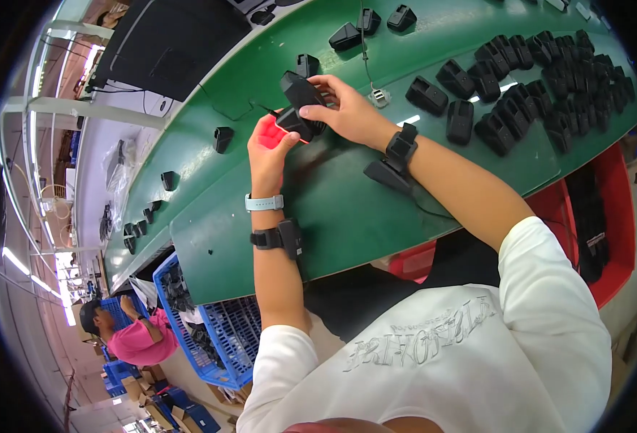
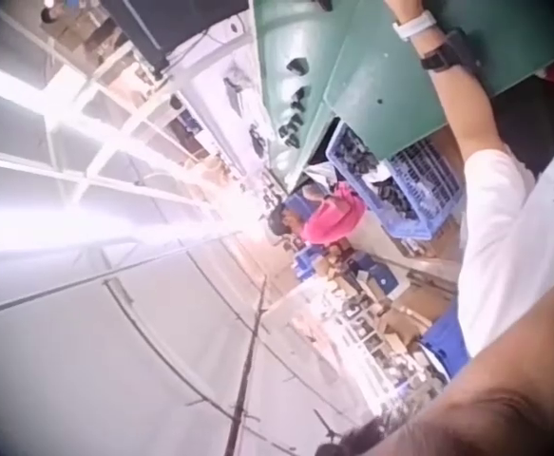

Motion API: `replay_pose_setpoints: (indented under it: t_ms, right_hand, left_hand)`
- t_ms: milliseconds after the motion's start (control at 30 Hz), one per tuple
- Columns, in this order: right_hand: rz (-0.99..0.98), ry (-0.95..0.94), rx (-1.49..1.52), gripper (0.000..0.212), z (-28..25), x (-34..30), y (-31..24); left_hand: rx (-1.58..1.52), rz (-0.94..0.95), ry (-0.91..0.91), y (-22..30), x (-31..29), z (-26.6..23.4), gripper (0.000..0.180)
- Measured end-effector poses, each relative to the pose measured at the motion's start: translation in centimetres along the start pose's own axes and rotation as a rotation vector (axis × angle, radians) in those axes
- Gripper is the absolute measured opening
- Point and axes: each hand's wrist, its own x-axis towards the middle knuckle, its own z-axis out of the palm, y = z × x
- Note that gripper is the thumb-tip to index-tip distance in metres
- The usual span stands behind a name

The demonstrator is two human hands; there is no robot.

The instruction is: The person tests charging docks by plugging each into a cable, placing a computer mouse on top to observe the light, and then removing both to set the dock aside.

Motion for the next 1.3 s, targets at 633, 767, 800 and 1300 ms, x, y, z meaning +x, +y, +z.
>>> replay_pose_setpoints:
  t_ms: [633, 767, 800, 1300]
  right_hand:
    - [-0.543, -0.121, -0.561, 0.078, 1.6, -1.6, -1.9]
    - [-0.509, -0.112, -0.537, 0.079, 1.5, -1.7, -1.8]
    - [-0.507, -0.109, -0.537, 0.079, 1.5, -1.7, -1.7]
    - [-0.463, -0.105, -0.529, 0.082, 1.4, -1.6, -1.2]
  left_hand:
    - [-0.015, 0.076, -0.032, -0.6, -0.3, 0.4, 0.044]
    - [-0.085, 0.091, -0.021, -1.1, -0.2, 0.4, 0.043]
    - [-0.105, 0.092, -0.017, -1.3, -0.2, 0.3, 0.042]
    - [-0.116, 0.056, -0.075, -1.4, -0.6, -0.6, 0.045]
